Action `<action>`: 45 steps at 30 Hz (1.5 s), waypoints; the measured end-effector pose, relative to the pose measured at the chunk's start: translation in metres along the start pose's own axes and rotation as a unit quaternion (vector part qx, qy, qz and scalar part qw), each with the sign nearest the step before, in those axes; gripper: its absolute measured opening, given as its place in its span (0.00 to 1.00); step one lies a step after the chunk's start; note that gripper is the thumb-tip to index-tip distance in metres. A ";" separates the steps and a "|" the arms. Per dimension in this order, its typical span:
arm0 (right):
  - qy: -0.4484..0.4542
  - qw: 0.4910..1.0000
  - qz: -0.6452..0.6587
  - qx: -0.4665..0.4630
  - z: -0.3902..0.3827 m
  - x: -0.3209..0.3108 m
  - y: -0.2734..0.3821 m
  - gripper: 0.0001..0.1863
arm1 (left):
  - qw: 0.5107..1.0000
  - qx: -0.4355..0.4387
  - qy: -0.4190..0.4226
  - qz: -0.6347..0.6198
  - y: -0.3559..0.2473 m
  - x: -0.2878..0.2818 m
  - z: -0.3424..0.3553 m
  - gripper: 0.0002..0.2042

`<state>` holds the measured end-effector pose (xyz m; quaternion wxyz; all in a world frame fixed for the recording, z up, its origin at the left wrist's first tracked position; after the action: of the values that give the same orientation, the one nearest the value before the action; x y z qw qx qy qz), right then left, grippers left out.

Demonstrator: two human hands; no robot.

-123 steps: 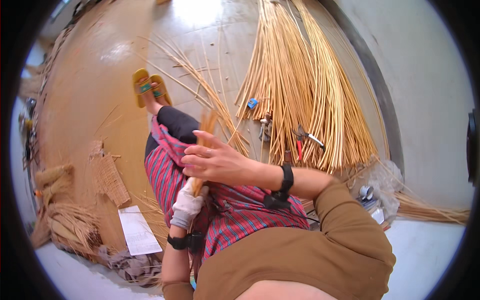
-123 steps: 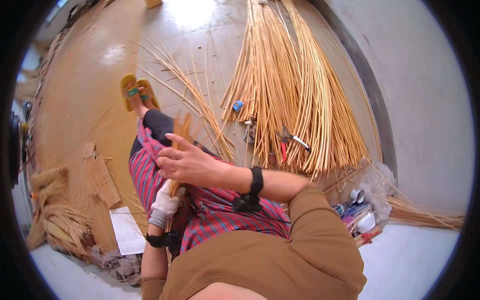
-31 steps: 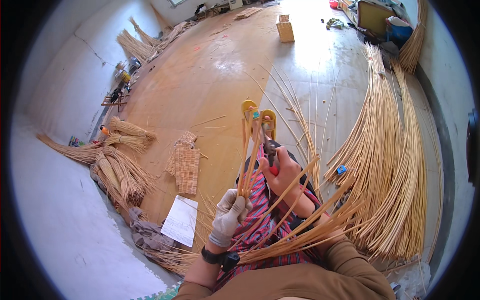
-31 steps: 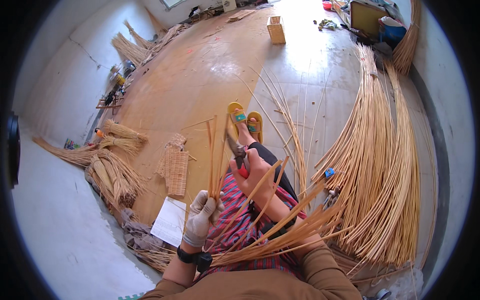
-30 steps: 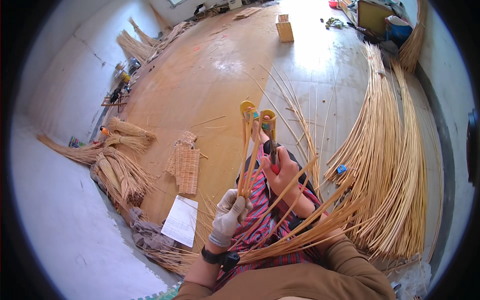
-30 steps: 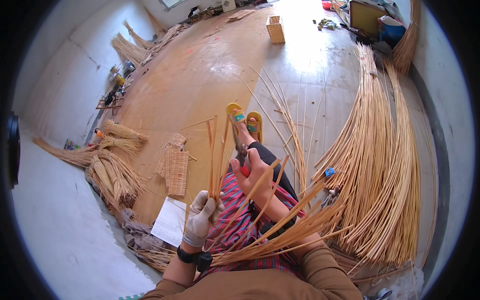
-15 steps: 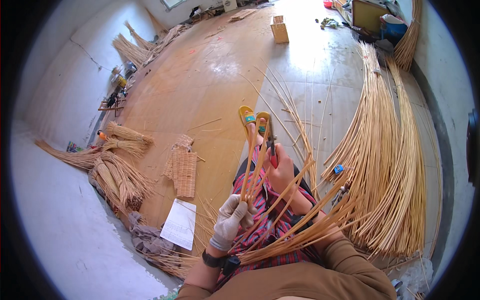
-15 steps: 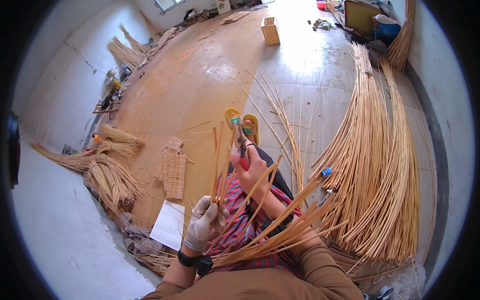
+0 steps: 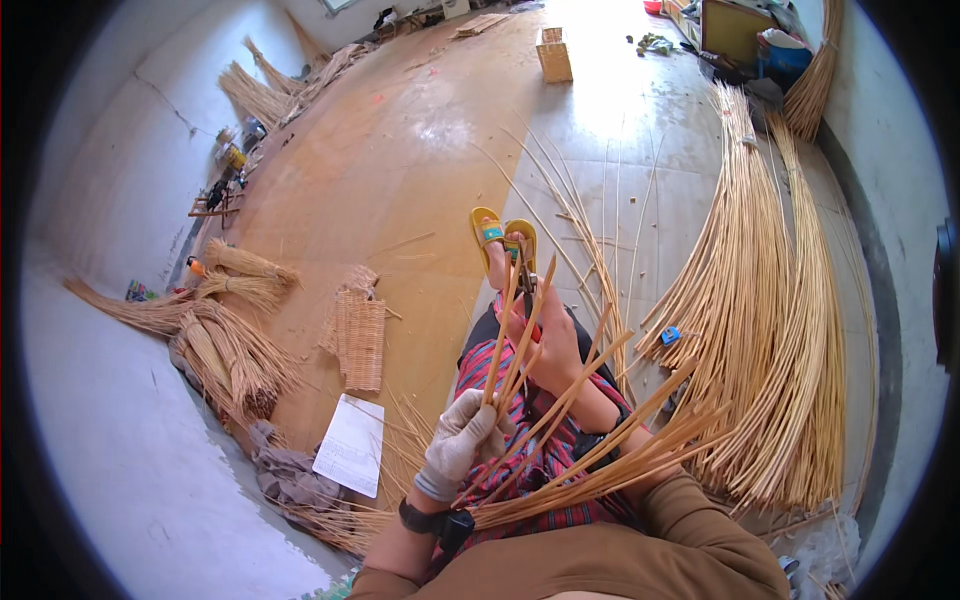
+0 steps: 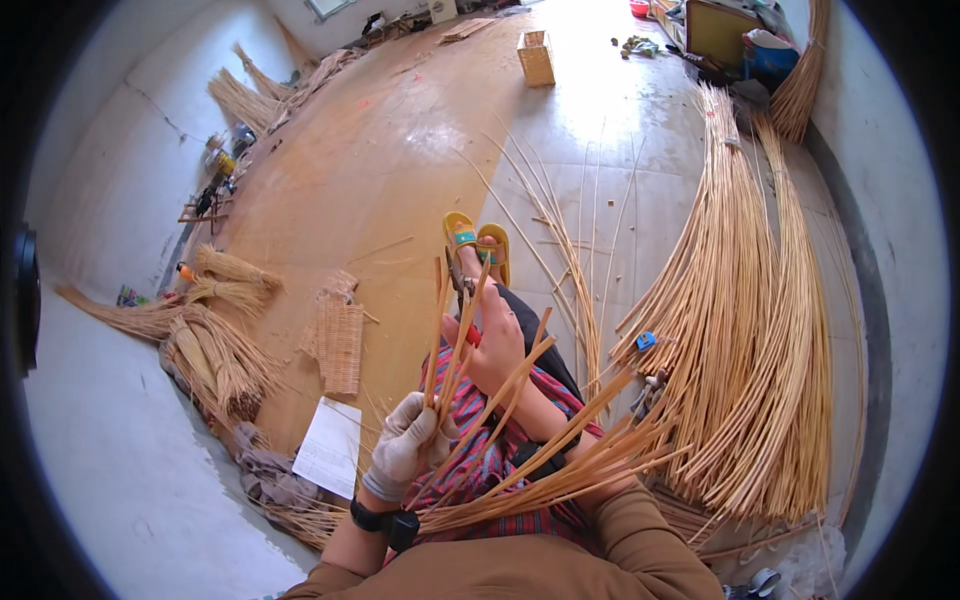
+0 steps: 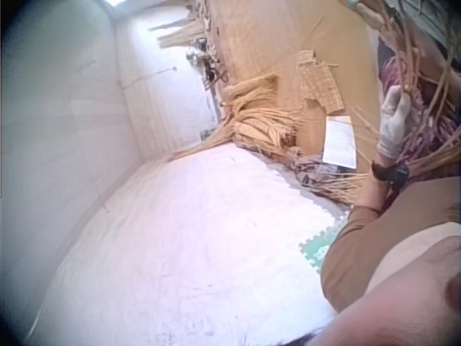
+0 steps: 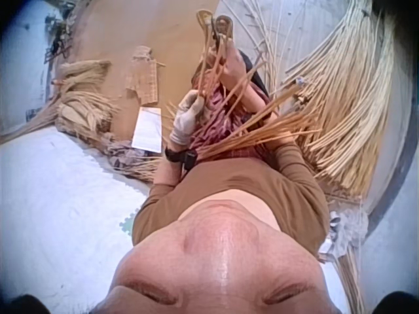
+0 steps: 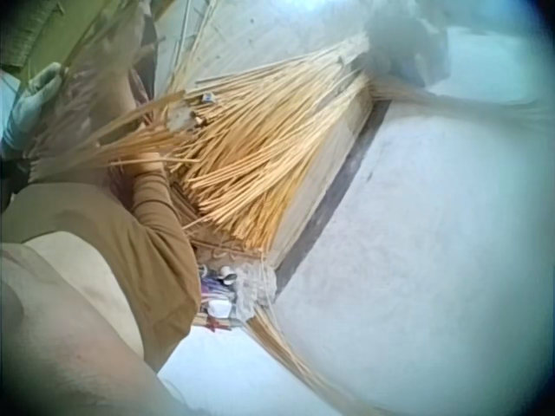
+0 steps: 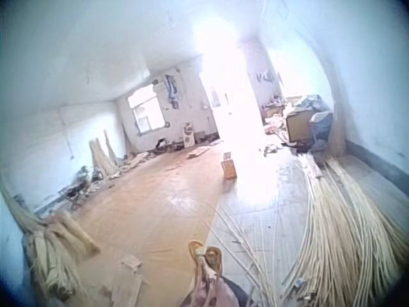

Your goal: Measuring and cutting rattan strips to weave into a basket.

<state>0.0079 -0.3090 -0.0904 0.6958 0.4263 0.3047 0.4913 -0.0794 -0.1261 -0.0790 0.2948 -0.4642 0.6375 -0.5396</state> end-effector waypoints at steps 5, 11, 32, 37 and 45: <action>0.039 0.975 0.077 0.203 -0.012 0.001 -0.013 0.20 | 1.000 0.002 0.021 -0.004 0.005 -0.001 0.003 0.11; 0.020 0.998 0.061 0.019 0.005 -0.004 0.010 0.22 | 0.999 -0.029 0.017 -0.004 0.002 0.002 -0.001 0.10; 0.059 0.970 0.185 0.144 -0.024 -0.005 0.017 0.09 | 0.965 0.139 -0.032 0.218 0.003 -0.012 0.030 0.19; 0.032 0.970 0.153 0.187 -0.017 -0.012 -0.003 0.10 | 0.899 0.110 0.126 0.405 -0.017 0.033 -0.001 0.20; 0.056 0.952 0.203 0.221 -0.033 0.003 -0.038 0.12 | 0.993 -0.019 -0.012 0.116 0.001 0.014 -0.012 0.11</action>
<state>-0.0028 -0.3023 -0.1395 0.4514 0.5941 0.3517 0.5653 -0.0955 -0.1342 -0.0758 0.3538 -0.3993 0.6935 -0.4842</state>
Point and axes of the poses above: each hand's wrist, its own z-axis towards the middle knuckle, its own x-axis out of the palm, y = z × x, the point moved 5 cm from there along z, towards the middle knuckle, and after that the axes turned 6 degrees about z, right-handed, at the moved point
